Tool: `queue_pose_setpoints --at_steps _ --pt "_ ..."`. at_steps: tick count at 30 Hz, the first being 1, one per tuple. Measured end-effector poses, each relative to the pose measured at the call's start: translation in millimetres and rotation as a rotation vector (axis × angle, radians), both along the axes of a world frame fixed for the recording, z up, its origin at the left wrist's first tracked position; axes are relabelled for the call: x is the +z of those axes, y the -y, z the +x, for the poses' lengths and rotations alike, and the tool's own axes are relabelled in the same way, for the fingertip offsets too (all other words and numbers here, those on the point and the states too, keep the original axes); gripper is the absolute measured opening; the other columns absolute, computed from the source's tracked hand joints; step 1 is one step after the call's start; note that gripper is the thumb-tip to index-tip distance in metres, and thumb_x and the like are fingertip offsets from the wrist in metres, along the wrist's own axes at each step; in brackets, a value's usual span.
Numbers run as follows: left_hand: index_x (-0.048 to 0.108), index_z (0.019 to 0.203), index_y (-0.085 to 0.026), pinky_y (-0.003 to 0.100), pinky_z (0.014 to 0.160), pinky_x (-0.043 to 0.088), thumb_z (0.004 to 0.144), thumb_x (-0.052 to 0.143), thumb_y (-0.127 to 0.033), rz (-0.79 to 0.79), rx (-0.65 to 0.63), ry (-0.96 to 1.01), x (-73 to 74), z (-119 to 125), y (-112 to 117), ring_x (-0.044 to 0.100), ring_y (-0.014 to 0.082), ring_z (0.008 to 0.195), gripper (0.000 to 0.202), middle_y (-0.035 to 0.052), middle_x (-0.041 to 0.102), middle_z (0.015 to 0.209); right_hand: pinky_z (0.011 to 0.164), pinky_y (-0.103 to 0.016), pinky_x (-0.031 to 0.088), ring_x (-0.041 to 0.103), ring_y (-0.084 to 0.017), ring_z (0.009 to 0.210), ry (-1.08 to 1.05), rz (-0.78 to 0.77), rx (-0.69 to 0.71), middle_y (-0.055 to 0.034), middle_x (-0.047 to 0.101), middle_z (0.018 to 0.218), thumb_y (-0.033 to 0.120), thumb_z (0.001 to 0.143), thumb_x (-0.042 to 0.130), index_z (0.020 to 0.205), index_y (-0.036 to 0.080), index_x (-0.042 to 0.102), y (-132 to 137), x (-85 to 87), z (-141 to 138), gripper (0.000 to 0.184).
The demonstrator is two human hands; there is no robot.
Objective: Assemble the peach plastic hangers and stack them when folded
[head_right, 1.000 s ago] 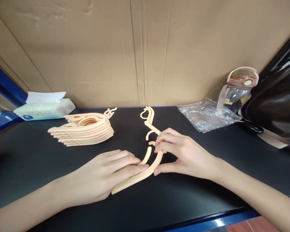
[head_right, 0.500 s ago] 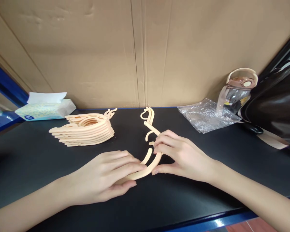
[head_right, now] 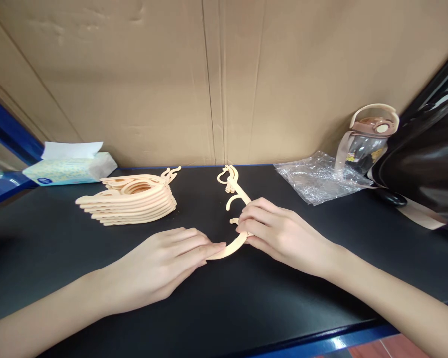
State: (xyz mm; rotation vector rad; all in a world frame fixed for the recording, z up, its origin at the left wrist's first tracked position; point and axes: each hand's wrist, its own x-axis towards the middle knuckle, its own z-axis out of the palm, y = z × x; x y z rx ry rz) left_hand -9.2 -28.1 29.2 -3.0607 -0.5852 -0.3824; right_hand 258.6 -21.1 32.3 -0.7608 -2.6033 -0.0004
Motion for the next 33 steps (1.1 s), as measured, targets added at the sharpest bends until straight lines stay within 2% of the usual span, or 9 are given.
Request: queue_pose_setpoints --at_steps 4,9,13,21,26,33 --pt "0.051 0.125 -0.015 0.030 0.074 0.049 0.088 0.039 0.002 -0.008 0.016 0.001 0.9 -0.7 -0.1 0.058 0.0189 0.084 0.043 0.0064 0.063 0.098 0.089 -0.037 0.052 0.053 -0.022 0.109 0.020 -0.002 0.005 -0.0091 0.064 0.107 0.021 0.097 0.048 0.107 0.016 0.061 0.3 0.0 0.7 0.017" --pt "0.055 0.117 -0.014 0.035 0.088 0.048 0.084 0.038 0.006 0.004 0.038 -0.004 -1.6 -2.6 -5.4 0.057 0.0223 0.102 0.043 0.0079 0.062 0.110 0.086 -0.038 0.053 0.056 -0.023 0.107 0.066 0.016 0.007 -0.0097 0.065 0.107 0.027 0.096 0.052 0.103 0.017 0.064 0.3 0.1 -1.4 0.018" --pt "0.055 0.114 -0.013 0.039 0.095 0.046 0.079 0.036 0.009 0.026 0.047 -0.014 -4.1 -3.0 -8.3 0.055 0.0236 0.109 0.045 0.0084 0.063 0.111 0.086 -0.038 0.052 0.057 -0.023 0.105 0.099 0.042 0.011 -0.0100 0.065 0.106 0.027 0.095 0.053 0.099 0.015 0.065 1.0 -0.1 -3.6 0.017" --pt "0.056 0.109 -0.015 0.037 0.102 0.042 0.076 0.040 0.010 0.043 0.032 0.015 -4.5 -3.0 -10.1 0.054 0.0219 0.114 0.045 0.0071 0.063 0.111 0.083 -0.036 0.048 0.058 -0.023 0.098 0.112 0.072 0.010 -0.0094 0.064 0.098 0.037 0.090 0.061 0.100 0.017 0.066 2.5 -0.4 -5.1 0.023" --pt "0.059 0.108 -0.014 0.036 0.101 0.042 0.078 0.040 0.009 0.070 0.028 0.023 -4.4 -2.7 -10.6 0.053 0.0216 0.113 0.042 0.0059 0.064 0.110 0.084 -0.037 0.044 0.057 -0.023 0.094 0.102 0.047 0.057 -0.0064 0.065 0.090 0.042 0.089 0.061 0.097 0.017 0.065 4.1 -0.6 -6.5 0.027" --pt "0.061 0.104 -0.013 0.035 0.085 0.049 0.088 0.038 0.004 0.219 0.051 -0.011 -3.7 -2.6 -11.6 0.056 0.0222 0.103 0.033 0.0069 0.065 0.108 0.087 -0.036 0.040 0.057 -0.020 0.092 0.112 -0.051 0.072 -0.0017 0.066 0.085 0.041 0.087 0.064 0.097 0.020 0.065 4.5 -0.4 -5.6 0.023"
